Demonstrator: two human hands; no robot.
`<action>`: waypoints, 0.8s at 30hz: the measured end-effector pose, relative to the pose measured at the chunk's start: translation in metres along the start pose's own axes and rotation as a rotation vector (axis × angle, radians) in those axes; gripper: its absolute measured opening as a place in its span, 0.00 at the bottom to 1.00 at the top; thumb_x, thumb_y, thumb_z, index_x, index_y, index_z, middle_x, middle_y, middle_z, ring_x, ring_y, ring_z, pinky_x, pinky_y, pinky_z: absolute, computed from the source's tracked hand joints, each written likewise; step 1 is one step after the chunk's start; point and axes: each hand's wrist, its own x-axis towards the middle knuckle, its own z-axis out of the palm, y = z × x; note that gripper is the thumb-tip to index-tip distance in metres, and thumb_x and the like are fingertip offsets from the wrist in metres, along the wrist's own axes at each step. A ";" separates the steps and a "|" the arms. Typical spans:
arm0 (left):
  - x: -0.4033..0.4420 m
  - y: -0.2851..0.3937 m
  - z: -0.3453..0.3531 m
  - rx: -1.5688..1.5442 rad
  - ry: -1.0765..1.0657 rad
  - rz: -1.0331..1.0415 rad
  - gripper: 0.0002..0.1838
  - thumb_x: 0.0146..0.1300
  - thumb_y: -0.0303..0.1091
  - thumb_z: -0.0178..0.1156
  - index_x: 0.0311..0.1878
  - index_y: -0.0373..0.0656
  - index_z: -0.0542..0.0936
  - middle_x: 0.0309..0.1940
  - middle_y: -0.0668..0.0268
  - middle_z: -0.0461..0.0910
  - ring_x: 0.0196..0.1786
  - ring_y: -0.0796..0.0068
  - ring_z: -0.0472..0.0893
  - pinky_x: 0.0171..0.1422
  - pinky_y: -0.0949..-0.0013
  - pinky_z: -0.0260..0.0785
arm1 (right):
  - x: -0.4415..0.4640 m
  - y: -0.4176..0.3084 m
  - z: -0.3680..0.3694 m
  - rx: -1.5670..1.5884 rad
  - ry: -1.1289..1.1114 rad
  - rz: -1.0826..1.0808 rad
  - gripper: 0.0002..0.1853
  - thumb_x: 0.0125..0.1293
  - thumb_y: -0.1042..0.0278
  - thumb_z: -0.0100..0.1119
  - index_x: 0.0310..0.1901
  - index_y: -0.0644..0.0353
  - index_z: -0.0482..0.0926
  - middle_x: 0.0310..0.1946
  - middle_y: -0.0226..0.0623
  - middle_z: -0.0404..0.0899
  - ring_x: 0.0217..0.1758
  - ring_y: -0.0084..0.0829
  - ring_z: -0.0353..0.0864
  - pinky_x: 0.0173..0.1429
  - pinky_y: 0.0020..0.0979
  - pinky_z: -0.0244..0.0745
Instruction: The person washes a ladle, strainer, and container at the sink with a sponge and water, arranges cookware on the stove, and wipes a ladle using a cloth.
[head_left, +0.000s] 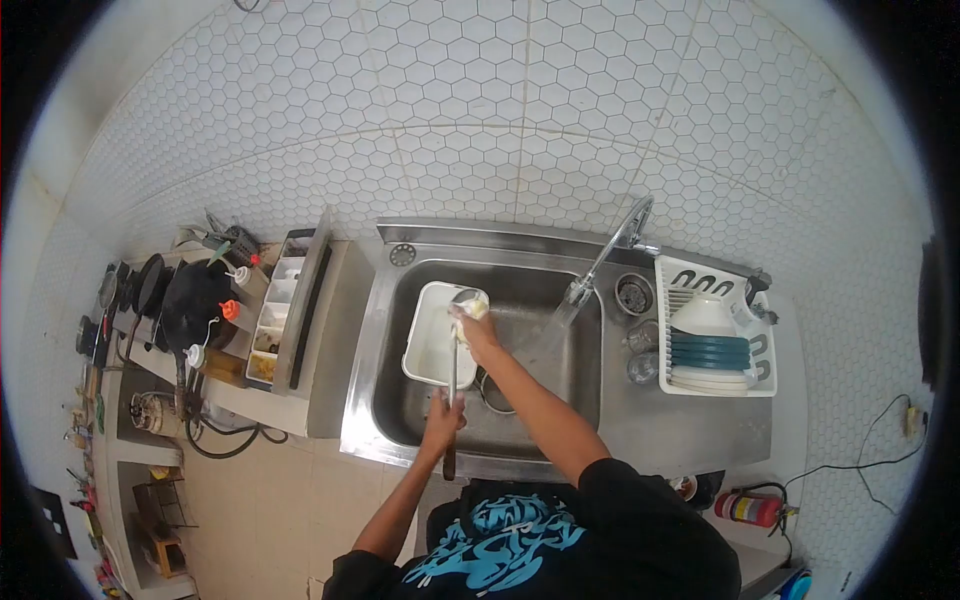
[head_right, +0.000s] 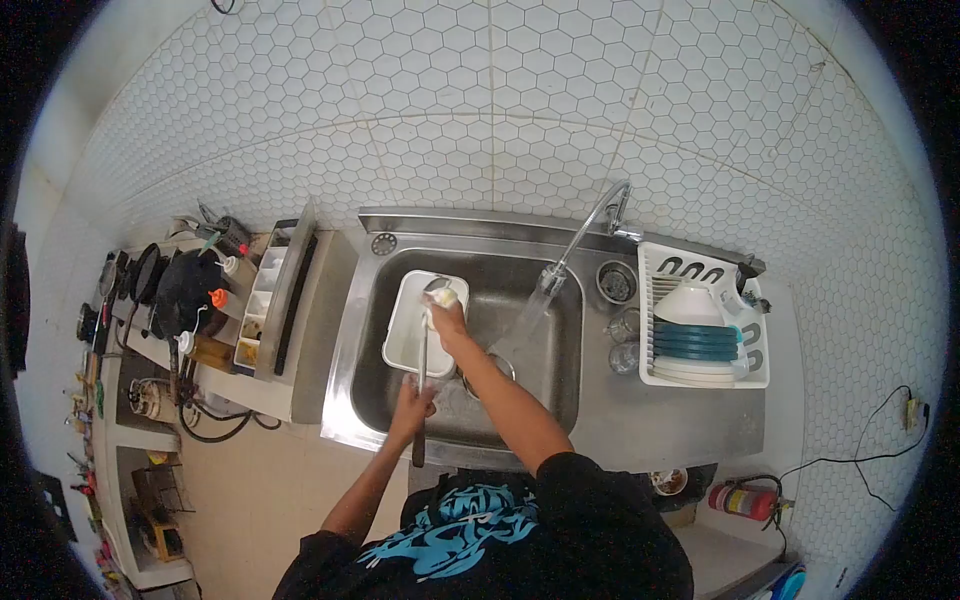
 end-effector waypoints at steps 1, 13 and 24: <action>0.006 0.005 -0.004 -0.545 -0.142 -0.346 0.12 0.69 0.43 0.50 0.38 0.44 0.70 0.15 0.69 0.66 0.14 0.73 0.65 0.21 0.68 0.58 | -0.008 -0.006 0.001 0.295 -0.163 0.081 0.15 0.58 0.60 0.65 0.43 0.61 0.78 0.36 0.31 0.81 0.37 0.29 0.80 0.36 0.32 0.75; 0.030 -0.006 -0.025 -0.406 -0.195 -0.377 0.16 0.71 0.46 0.45 0.33 0.45 0.68 0.16 0.71 0.63 0.18 0.78 0.63 0.21 0.70 0.56 | -0.065 -0.019 -0.008 -0.673 0.455 -0.584 0.28 0.46 0.76 0.60 0.54 0.64 0.72 0.62 0.54 0.59 0.69 0.53 0.52 0.67 0.53 0.47; -0.001 0.030 0.005 0.517 0.067 0.086 0.17 0.71 0.39 0.45 0.36 0.32 0.71 0.24 0.40 0.74 0.33 0.36 0.76 0.32 0.48 0.63 | 0.019 -0.046 -0.014 -0.737 0.112 -0.185 0.17 0.61 0.62 0.54 0.44 0.67 0.78 0.35 0.52 0.81 0.45 0.54 0.80 0.48 0.44 0.75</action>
